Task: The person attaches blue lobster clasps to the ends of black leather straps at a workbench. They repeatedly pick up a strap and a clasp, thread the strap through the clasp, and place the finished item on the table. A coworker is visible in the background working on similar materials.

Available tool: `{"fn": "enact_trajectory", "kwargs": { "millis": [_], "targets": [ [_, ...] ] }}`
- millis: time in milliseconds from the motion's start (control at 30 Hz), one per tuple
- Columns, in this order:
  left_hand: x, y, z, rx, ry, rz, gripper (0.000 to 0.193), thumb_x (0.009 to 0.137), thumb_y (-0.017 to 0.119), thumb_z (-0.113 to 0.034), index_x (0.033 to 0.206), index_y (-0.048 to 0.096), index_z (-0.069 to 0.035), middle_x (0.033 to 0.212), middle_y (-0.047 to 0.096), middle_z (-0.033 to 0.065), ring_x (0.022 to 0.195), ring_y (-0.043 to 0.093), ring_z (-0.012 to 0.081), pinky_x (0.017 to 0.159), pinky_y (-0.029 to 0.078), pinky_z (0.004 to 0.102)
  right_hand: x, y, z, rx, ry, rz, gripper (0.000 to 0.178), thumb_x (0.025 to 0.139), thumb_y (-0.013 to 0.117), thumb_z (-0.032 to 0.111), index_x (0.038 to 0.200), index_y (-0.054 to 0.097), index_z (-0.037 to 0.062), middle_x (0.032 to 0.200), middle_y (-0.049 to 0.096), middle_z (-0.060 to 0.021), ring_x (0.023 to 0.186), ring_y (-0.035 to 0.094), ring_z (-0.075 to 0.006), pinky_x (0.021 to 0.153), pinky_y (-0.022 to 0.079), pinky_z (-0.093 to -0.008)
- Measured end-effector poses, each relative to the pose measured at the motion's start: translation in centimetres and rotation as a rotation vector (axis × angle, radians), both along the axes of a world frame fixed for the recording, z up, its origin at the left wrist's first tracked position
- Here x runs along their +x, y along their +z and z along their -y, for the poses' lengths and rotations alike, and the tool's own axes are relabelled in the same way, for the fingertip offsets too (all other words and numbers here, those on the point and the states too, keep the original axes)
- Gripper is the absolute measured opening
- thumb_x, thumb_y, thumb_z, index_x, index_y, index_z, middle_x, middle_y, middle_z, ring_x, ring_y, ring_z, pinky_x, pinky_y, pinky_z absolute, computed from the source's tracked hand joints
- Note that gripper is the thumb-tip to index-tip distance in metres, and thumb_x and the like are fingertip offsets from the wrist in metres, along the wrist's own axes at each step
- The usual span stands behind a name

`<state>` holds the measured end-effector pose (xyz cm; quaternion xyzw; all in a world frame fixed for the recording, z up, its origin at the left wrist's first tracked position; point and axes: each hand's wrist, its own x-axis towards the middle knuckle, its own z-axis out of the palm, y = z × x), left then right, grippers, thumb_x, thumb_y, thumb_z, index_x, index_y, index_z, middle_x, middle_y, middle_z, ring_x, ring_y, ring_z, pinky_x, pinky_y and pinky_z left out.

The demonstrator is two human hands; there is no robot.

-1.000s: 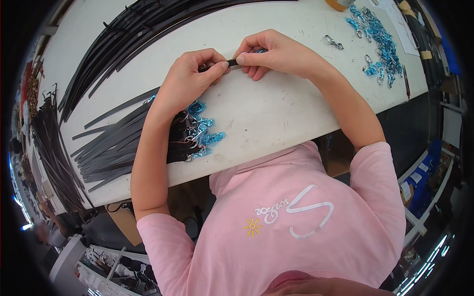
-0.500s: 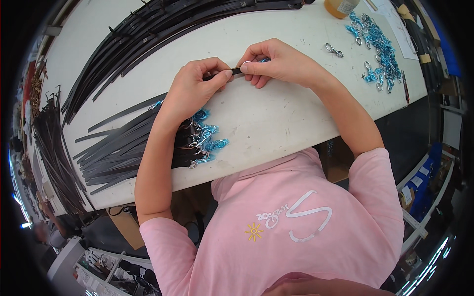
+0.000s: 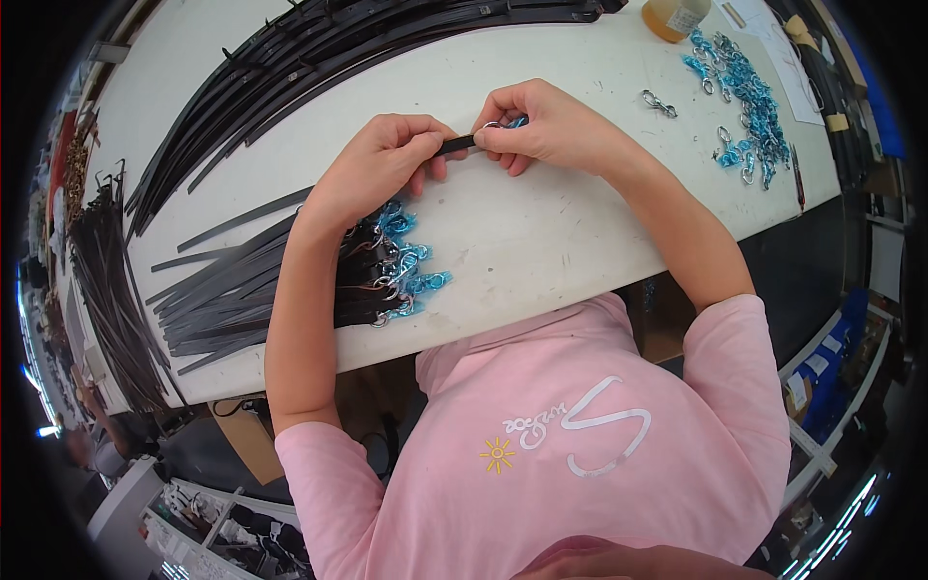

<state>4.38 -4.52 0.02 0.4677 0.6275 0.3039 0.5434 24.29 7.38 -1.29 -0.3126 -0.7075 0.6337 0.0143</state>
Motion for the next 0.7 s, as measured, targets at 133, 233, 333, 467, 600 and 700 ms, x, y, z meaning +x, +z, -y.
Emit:
{"fn": "enact_trajectory", "kwargs": {
  "millis": [133,233,333,467,600,700],
  "targets": [
    [-0.1,0.1,-0.6,-0.061,-0.001,-0.029,0.028,0.099,0.057,-0.023,0.096,0.074,-0.002,0.071,0.065,-0.0006,0.059,0.053,0.0049,0.058,0.045,0.0218,-0.1,-0.1,-0.1,-0.011,0.011,-0.004,0.023,0.094,0.071,0.023,0.097,0.069,0.0001,0.083,0.066,-0.0049,0.072,0.067,-0.0118,0.065,0.058,-0.0249],
    [0.5,-0.1,-0.9,0.006,-0.036,-0.112,0.028,0.099,0.06,-0.025,0.093,0.074,-0.002,0.072,0.066,-0.0001,0.059,0.054,0.0055,0.057,0.045,0.022,0.0,-0.2,-0.2,-0.007,0.01,-0.002,0.023,0.094,0.071,0.023,0.096,0.069,0.0001,0.083,0.067,-0.0052,0.072,0.067,-0.0119,0.065,0.058,-0.0249],
    [0.4,-0.3,-0.8,-0.02,0.003,-0.07,0.026,0.1,0.063,-0.028,0.098,0.074,-0.005,0.076,0.066,-0.0017,0.06,0.053,0.0039,0.057,0.041,0.0198,-0.1,-0.1,-0.2,-0.024,-0.009,-0.002,0.023,0.093,0.071,0.024,0.096,0.069,0.0003,0.083,0.066,-0.0053,0.072,0.067,-0.0125,0.065,0.058,-0.0252],
    [-0.1,-0.3,-0.3,-0.013,0.0,-0.031,0.025,0.098,0.065,-0.028,0.1,0.073,-0.004,0.079,0.067,-0.0016,0.064,0.054,0.0037,0.058,0.041,0.0198,-0.1,0.1,-0.3,-0.039,-0.002,0.005,0.024,0.093,0.071,0.024,0.096,0.069,0.0003,0.084,0.066,-0.0057,0.073,0.067,-0.0132,0.065,0.058,-0.0256],
    [0.1,-0.6,-0.3,0.038,-0.044,-0.065,0.023,0.097,0.066,-0.025,0.102,0.073,-0.003,0.079,0.066,-0.002,0.065,0.053,0.0036,0.059,0.042,0.0195,-0.1,0.0,-0.4,-0.041,-0.004,-0.002,0.024,0.093,0.071,0.025,0.096,0.069,0.0004,0.084,0.067,-0.0058,0.073,0.067,-0.0133,0.066,0.058,-0.0255],
    [0.0,-1.0,-0.4,0.041,-0.051,-0.078,0.022,0.097,0.066,-0.023,0.102,0.073,-0.003,0.079,0.066,-0.0023,0.064,0.053,0.0037,0.058,0.042,0.0191,-0.1,0.0,-0.3,-0.038,-0.007,0.003,0.025,0.093,0.071,0.025,0.097,0.07,0.0004,0.084,0.067,-0.0059,0.073,0.068,-0.0132,0.066,0.058,-0.0253]
  ]
}}
